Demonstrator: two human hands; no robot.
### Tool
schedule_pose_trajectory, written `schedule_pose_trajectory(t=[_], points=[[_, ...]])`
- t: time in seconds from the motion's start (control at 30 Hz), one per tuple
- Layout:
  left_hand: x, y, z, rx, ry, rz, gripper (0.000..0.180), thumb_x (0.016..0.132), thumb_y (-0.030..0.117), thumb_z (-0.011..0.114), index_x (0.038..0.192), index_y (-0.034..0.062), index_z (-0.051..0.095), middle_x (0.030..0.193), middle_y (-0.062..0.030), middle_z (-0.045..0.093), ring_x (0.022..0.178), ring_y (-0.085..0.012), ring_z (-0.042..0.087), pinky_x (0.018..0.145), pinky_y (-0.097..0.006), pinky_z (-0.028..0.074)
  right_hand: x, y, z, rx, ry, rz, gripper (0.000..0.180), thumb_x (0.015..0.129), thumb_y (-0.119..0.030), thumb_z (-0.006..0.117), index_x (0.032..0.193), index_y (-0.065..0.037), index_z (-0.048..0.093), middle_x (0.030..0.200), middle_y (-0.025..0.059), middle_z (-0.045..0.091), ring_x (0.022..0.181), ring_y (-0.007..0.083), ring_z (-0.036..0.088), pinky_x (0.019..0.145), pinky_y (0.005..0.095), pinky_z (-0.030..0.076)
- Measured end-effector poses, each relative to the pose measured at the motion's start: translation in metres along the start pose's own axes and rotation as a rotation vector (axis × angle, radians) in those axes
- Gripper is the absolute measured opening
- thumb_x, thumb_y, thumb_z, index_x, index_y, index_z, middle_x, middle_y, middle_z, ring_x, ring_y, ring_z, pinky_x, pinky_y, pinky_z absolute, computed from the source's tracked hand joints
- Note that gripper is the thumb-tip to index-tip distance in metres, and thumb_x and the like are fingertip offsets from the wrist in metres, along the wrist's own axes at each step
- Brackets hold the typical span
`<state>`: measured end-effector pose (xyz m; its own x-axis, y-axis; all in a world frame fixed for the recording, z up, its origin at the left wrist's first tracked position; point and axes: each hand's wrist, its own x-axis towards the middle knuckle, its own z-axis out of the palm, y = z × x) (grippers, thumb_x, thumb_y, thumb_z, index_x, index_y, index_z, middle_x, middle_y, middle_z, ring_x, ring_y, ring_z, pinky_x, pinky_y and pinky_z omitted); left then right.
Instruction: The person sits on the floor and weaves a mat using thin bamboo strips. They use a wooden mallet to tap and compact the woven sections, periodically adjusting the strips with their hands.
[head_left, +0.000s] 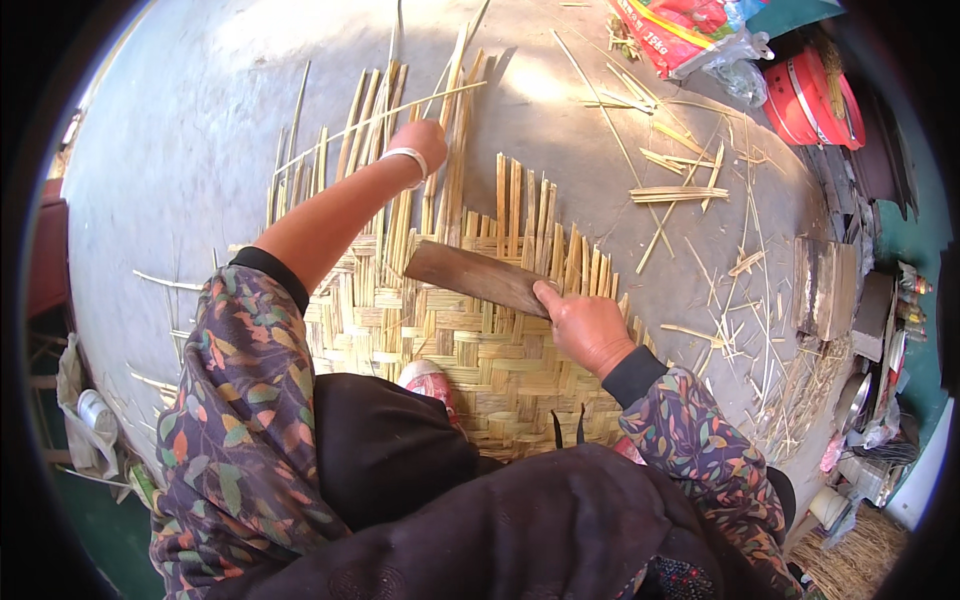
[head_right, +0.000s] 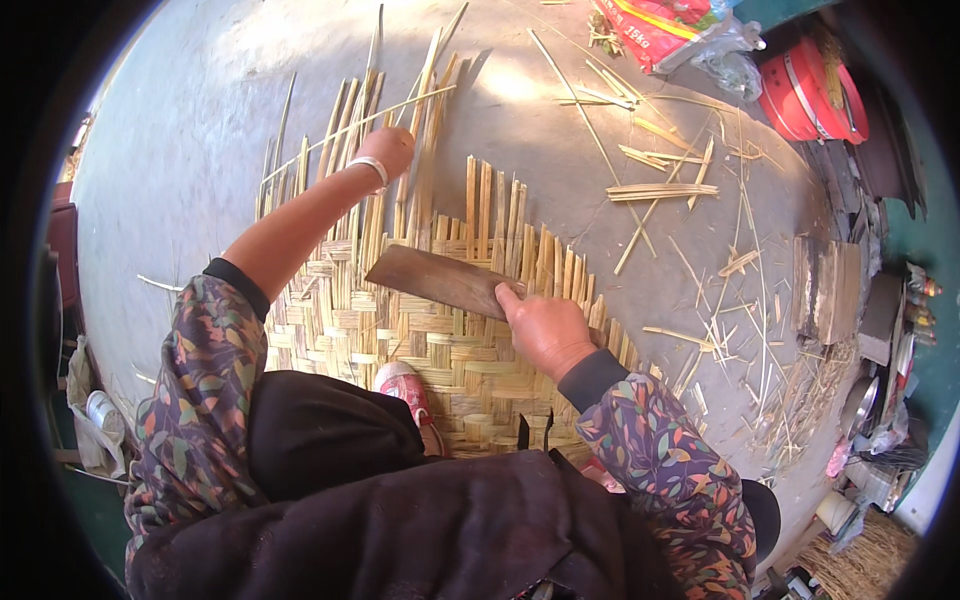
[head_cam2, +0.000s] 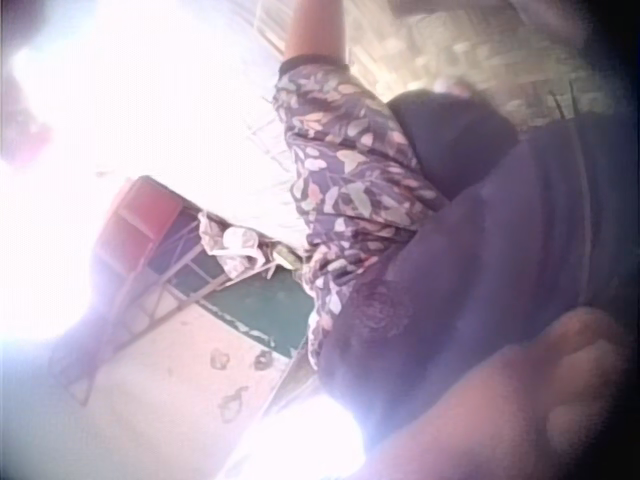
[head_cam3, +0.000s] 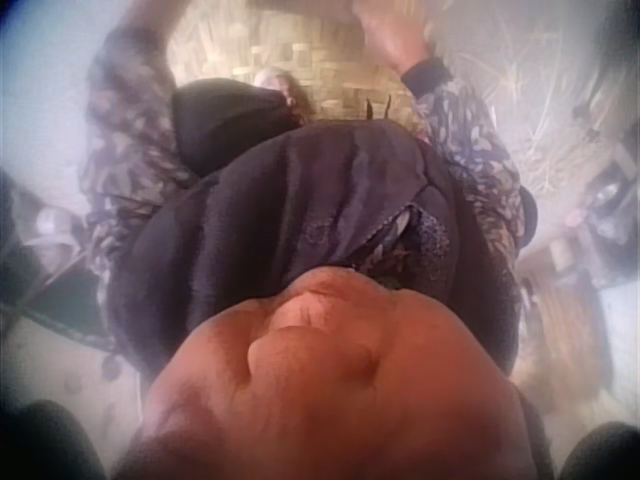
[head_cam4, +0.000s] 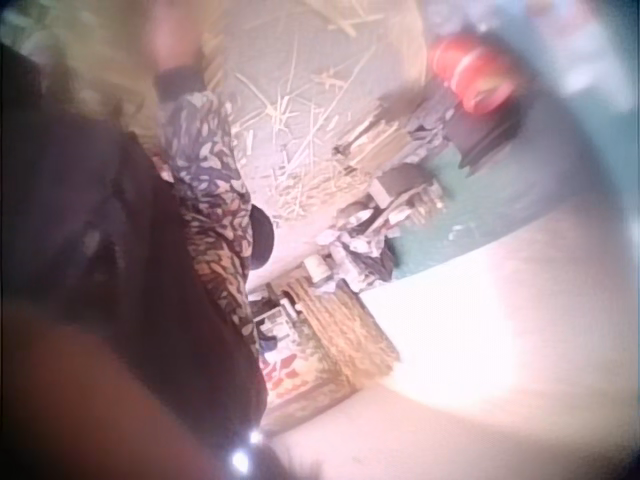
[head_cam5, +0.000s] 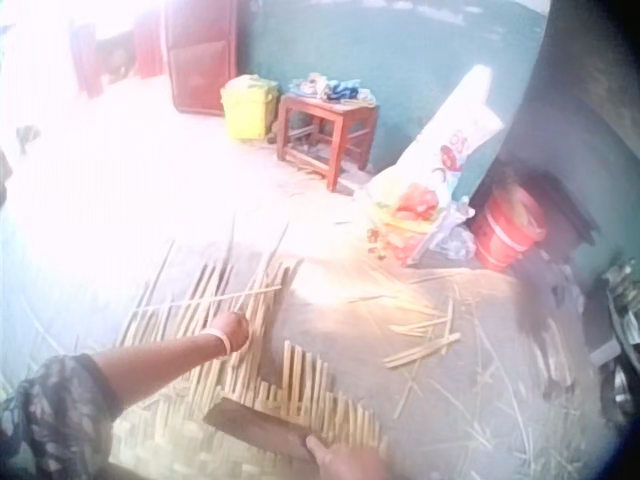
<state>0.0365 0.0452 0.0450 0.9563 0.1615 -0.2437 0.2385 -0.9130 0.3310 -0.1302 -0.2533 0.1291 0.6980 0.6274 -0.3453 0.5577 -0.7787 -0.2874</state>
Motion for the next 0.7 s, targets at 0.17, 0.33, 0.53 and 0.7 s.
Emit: schedule_pose_trajectory(t=[0.17, 0.33, 0.53, 0.7], points=[[0.005, 0.008, 0.000, -0.219, -0.557, -0.144, 0.010, 0.080, 0.014, 0.065, 0.077, 0.0049, 0.062, 0.064, -0.0074, 0.061, 0.046, -0.0180, 0.058, 0.050, -0.030, 0.052, -0.007, -0.014, 0.002, -0.010, -0.134, 0.020, 0.043, 0.080, -0.010, 0.054, 0.123, -0.012, 0.054, 0.070, 0.0114, 0.065, 0.063, 0.0305, 0.065, 0.052, 0.0430, 0.050], [-0.010, -0.004, -0.019, -0.706, -0.701, -0.347, 0.018, 0.083, 0.020, 0.070, 0.086, 0.0096, 0.056, 0.067, 0.0038, 0.049, 0.056, -0.0093, 0.049, 0.062, -0.029, 0.056, -0.011, -0.026, 0.013, 0.019, -0.141, 0.046, 0.035, 0.081, -0.010, 0.054, 0.116, -0.010, 0.054, 0.069, 0.0122, 0.066, 0.064, 0.0303, 0.067, 0.053, 0.0431, 0.051], [-0.029, -0.016, -0.024, -0.883, -0.928, -0.317, 0.023, 0.081, 0.010, 0.069, 0.097, 0.0070, 0.053, 0.096, -0.0030, 0.060, 0.089, -0.0159, 0.063, 0.090, -0.039, 0.054, -0.012, -0.029, 0.023, 0.081, -0.154, 0.108, 0.029, 0.082, -0.009, 0.052, 0.112, -0.010, 0.052, 0.068, 0.0136, 0.065, 0.065, 0.0339, 0.065, 0.053, 0.0464, 0.049], [-0.042, -0.026, -0.023, -0.865, -0.856, -0.288, 0.034, 0.081, 0.003, 0.066, 0.113, 0.0019, 0.053, 0.114, -0.0095, 0.059, 0.109, -0.0202, 0.059, 0.097, -0.043, 0.050, -0.010, -0.026, 0.019, 0.088, -0.224, 0.113, 0.032, 0.083, -0.009, 0.051, 0.115, -0.010, 0.051, 0.071, 0.0147, 0.065, 0.068, 0.0350, 0.065, 0.057, 0.0471, 0.050]])
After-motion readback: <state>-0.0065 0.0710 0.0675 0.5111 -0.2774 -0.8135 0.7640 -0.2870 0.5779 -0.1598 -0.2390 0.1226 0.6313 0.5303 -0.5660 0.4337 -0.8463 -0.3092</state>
